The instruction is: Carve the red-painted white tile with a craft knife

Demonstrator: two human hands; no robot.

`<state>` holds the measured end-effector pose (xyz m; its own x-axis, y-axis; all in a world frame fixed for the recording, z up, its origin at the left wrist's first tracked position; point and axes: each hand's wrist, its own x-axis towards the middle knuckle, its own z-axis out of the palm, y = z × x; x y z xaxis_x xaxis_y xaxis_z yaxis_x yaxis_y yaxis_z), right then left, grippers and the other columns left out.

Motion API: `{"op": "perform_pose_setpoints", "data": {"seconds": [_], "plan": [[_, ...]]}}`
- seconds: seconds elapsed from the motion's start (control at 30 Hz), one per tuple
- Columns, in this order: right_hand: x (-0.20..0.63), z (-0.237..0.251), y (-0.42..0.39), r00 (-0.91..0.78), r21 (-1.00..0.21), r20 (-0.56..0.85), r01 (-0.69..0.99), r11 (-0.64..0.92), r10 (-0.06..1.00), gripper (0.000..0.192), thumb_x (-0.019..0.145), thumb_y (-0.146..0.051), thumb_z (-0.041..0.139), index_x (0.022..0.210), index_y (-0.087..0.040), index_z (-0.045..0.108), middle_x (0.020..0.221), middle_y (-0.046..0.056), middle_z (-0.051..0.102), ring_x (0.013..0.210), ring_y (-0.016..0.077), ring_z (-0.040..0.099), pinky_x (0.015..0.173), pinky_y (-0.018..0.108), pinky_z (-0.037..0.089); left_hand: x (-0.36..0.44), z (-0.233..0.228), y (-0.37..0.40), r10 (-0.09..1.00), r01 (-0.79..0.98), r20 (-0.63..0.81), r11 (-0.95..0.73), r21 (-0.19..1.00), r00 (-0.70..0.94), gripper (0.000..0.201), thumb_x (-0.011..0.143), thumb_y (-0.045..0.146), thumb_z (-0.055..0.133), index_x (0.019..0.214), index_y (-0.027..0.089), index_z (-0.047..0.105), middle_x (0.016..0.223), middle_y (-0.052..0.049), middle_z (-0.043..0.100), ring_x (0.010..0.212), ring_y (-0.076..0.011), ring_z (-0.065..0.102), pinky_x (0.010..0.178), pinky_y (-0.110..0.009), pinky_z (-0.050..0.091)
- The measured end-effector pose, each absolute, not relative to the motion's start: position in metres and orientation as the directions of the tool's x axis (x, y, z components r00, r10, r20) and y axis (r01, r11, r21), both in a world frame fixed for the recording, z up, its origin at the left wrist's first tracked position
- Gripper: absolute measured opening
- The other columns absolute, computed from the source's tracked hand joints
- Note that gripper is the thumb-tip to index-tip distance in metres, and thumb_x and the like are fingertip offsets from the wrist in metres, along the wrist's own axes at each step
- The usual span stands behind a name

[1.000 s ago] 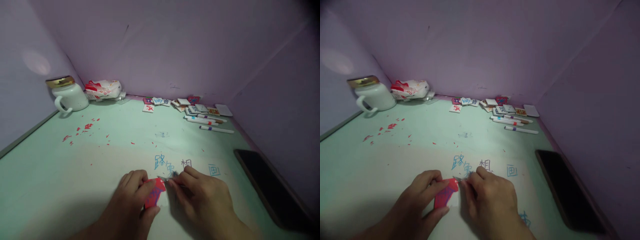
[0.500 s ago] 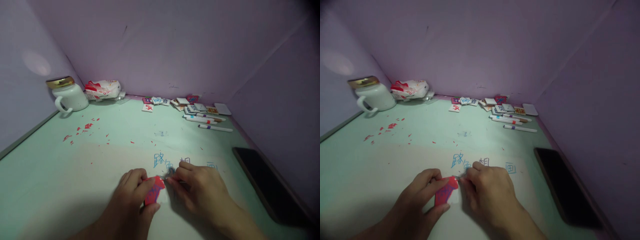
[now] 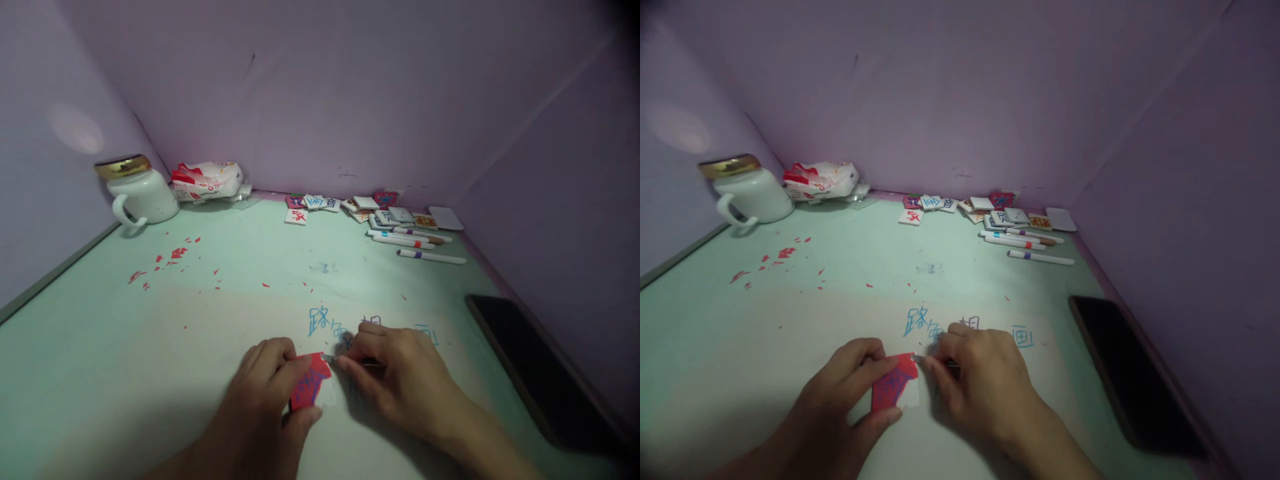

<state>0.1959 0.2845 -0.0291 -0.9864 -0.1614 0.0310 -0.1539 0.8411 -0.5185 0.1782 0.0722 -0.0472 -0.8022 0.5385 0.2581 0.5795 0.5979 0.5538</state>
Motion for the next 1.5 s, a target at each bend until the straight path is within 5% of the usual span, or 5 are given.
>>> {"op": "perform_pose_setpoints", "data": {"seconds": [0.37, 0.67, 1.27, 1.4, 1.5], "plan": [[0.200, -0.036, 0.273, -0.973, -0.472, 0.189, -0.211, 0.856, -0.135, 0.029, 0.088, -0.031, 0.049, 0.064, -0.021, 0.061, 0.059, -0.003, 0.056, 0.048, 0.0095, 0.045, 0.049, 0.027, 0.020, 0.178, -0.044, 0.073, 0.583, 0.625, 0.266, 0.592, 0.509, -0.768, 0.033, 0.071, 0.008, 0.058, 0.101, 0.021, 0.058, 0.098, -0.006, 0.057, 0.084, -0.0208, 0.056, 0.071, -0.037, 0.053], [0.195, -0.033, 0.283, -0.954, -0.486, 0.135, -0.299, 0.821, -0.267, 0.026, 0.089, -0.028, 0.050, 0.065, -0.020, 0.059, 0.061, -0.004, 0.051, 0.052, 0.0096, 0.042, 0.052, 0.027, 0.023, 0.179, -0.046, 0.071, 0.580, 0.631, 0.286, 0.572, 0.524, -0.763, 0.030, 0.074, 0.009, 0.057, 0.102, 0.021, 0.057, 0.098, -0.006, 0.055, 0.084, -0.0212, 0.056, 0.071, -0.037, 0.052], [0.199, -0.029, 0.289, -0.936, -0.529, 0.114, -0.341, 0.777, -0.333, 0.021, 0.088, -0.024, 0.053, 0.068, -0.020, 0.059, 0.064, -0.005, 0.053, 0.053, 0.0086, 0.041, 0.053, 0.025, 0.027, 0.181, -0.046, 0.069, 0.574, 0.628, 0.293, 0.566, 0.534, -0.765, 0.028, 0.076, 0.010, 0.058, 0.101, 0.021, 0.059, 0.098, -0.006, 0.056, 0.084, -0.0207, 0.057, 0.071, -0.036, 0.053], [0.201, -0.032, 0.290, -0.948, -0.564, 0.127, -0.311, 0.765, -0.292, 0.022, 0.088, -0.026, 0.053, 0.068, -0.020, 0.060, 0.063, -0.004, 0.054, 0.054, 0.0093, 0.046, 0.053, 0.024, 0.029, 0.180, -0.047, 0.070, 0.574, 0.642, 0.315, 0.557, 0.527, -0.756, 0.029, 0.074, 0.009, 0.059, 0.101, 0.022, 0.059, 0.097, -0.006, 0.056, 0.084, -0.0208, 0.058, 0.071, -0.036, 0.053], [0.201, -0.038, 0.290, -0.982, -0.682, 0.113, -0.190, 0.707, -0.154, 0.023, 0.088, -0.031, 0.053, 0.069, -0.020, 0.060, 0.062, -0.003, 0.057, 0.055, 0.0104, 0.050, 0.053, 0.023, 0.034, 0.179, -0.047, 0.071, 0.571, 0.663, 0.350, 0.553, 0.504, -0.742, 0.032, 0.073, 0.008, 0.059, 0.102, 0.022, 0.057, 0.096, -0.006, 0.057, 0.083, -0.0212, 0.058, 0.070, -0.036, 0.054]]}}
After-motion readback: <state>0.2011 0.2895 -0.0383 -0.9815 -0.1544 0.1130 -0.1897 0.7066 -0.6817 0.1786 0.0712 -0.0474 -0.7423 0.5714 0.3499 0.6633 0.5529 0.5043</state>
